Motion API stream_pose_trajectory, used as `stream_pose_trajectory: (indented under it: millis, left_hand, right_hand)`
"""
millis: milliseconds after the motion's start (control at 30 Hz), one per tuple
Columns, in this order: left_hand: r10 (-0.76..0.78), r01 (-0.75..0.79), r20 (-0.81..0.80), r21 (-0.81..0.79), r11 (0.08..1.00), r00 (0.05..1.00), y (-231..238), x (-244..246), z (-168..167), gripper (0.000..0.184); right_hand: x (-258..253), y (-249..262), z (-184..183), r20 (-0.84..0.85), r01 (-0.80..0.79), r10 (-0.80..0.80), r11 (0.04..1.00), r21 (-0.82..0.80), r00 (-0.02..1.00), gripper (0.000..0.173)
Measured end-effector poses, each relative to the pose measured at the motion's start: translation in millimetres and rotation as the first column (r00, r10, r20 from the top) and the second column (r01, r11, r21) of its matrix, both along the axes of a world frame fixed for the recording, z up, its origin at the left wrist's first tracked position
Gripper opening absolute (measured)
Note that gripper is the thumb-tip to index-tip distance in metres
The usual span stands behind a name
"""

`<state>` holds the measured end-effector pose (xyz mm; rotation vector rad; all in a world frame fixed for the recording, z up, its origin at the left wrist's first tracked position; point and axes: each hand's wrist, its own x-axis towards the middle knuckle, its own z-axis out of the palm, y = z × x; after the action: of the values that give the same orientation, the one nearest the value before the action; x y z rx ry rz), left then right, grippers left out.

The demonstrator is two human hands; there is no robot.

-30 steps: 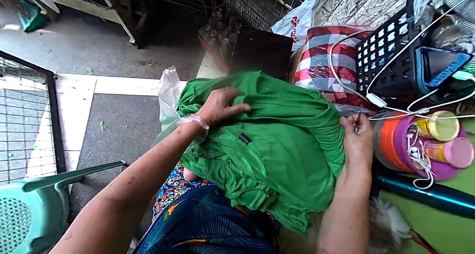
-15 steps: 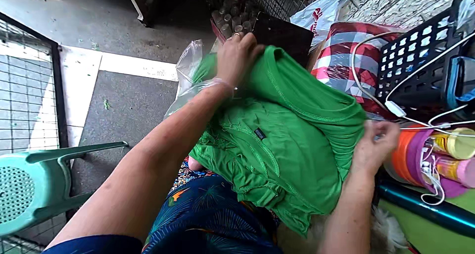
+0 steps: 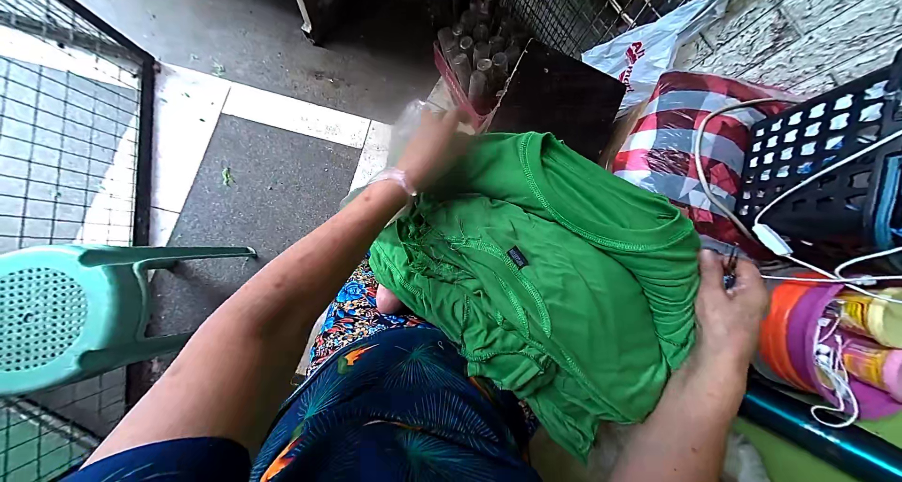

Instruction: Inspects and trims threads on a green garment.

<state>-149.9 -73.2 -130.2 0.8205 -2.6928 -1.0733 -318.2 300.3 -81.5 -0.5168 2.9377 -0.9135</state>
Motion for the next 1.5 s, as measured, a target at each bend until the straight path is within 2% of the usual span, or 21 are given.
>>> stream_pose_trajectory:
  millis: [100,167,233,267,367,433,533,600,733,833,933,1000,1100,1200,1233,1267,1367,1500]
  left_hand:
    - [0.118,-0.127,-0.245,-0.024,0.992,0.962,-2.7,46.5,1.1,0.040]
    - [0.168,-0.172,-0.325,0.018,0.985,0.931,6.8,74.5,2.1,0.031]
    - [0.207,-0.168,-0.348,0.137,0.976,0.914,27.7,91.9,-0.5,0.029]
    - [0.202,-0.138,-0.345,0.202,0.970,0.916,40.8,95.7,-1.6,0.031]
    - [0.115,-0.011,-0.326,0.302,0.953,0.938,78.4,92.8,-3.1,0.034]
    - [0.046,0.048,-0.313,0.284,0.958,0.949,97.6,87.5,-4.9,0.030]
    - [0.036,0.077,-0.423,0.246,0.966,0.905,104.6,85.1,-18.4,0.013]
    - [0.074,0.093,-0.428,0.358,0.929,0.901,94.5,92.9,-21.7,0.010]
    - [0.247,0.046,-0.326,0.683,0.729,0.913,78.6,102.1,-29.9,0.013]
    - [0.310,0.039,-0.303,0.768,0.639,0.901,82.4,105.5,-30.1,0.012]
    - [0.287,0.049,-0.314,0.747,0.663,0.905,89.4,113.3,-25.3,0.010]
    - [0.255,0.048,-0.330,0.691,0.722,0.909,92.0,115.4,-19.1,0.012]
    - [0.126,0.124,-0.393,0.552,0.824,0.911,91.2,116.6,-15.8,0.020]
    - [-0.027,0.234,-0.407,0.469,0.852,0.913,87.7,114.8,-22.8,0.048]
    - [-0.042,0.241,-0.399,0.463,0.853,0.916,87.5,114.2,-21.5,0.051]
    - [-0.051,0.243,-0.395,0.453,0.858,0.917,87.1,114.2,-19.2,0.046]
    - [-0.050,0.207,-0.431,0.327,0.922,0.901,85.8,111.8,-20.6,0.008]
    - [-0.042,0.189,-0.445,0.291,0.938,0.894,76.7,108.9,-36.0,0.013]
  right_hand:
    - [9.7,4.2,24.1,-0.138,-0.015,0.018,1.000,0.025,0.990,0.053]
    - [22.4,4.4,45.1,-0.270,-0.011,0.012,1.000,0.005,0.963,0.056]
    - [42.2,-5.3,64.2,-0.342,-0.058,0.022,0.994,-0.095,0.939,0.049]
    - [54.5,-13.0,70.7,-0.354,-0.137,0.079,0.981,-0.141,0.932,0.042]
    - [102.4,-48.2,74.2,-0.228,-0.432,0.386,0.877,-0.209,0.894,0.032]
    - [134.3,-77.7,53.4,-0.079,-0.514,0.511,0.824,-0.239,0.856,0.026]
    - [157.7,-107.5,9.5,0.101,-0.512,0.527,0.847,-0.141,0.844,0.028]
    - [157.3,-111.4,-5.6,0.145,-0.498,0.504,0.864,-0.074,0.852,0.033]
    - [147.4,-105.1,-4.4,0.192,-0.523,0.536,0.844,-0.115,0.822,0.036]
    - [146.4,-106.6,-2.1,0.191,-0.574,0.575,0.816,-0.065,0.796,0.033]
    - [148.9,-113.6,0.6,0.091,-0.674,0.668,0.737,0.054,0.738,0.028]
    - [149.8,-120.9,3.2,0.057,-0.706,0.705,0.697,0.128,0.707,0.026]
    - [148.1,-130.0,6.3,0.083,-0.717,0.714,0.682,0.146,0.695,0.027]
    - [143.2,-134.3,16.2,0.187,-0.712,0.688,0.689,0.134,0.701,0.030]
    - [141.9,-135.6,20.1,0.205,-0.715,0.687,0.685,0.140,0.698,0.030]
    - [141.2,-137.1,23.1,0.210,-0.720,0.690,0.677,0.152,0.693,0.030]
    - [141.3,-144.2,25.5,0.231,-0.749,0.713,0.628,0.211,0.663,0.028]
    - [141.3,-149.6,15.6,0.243,-0.763,0.728,0.569,0.308,0.641,0.027]
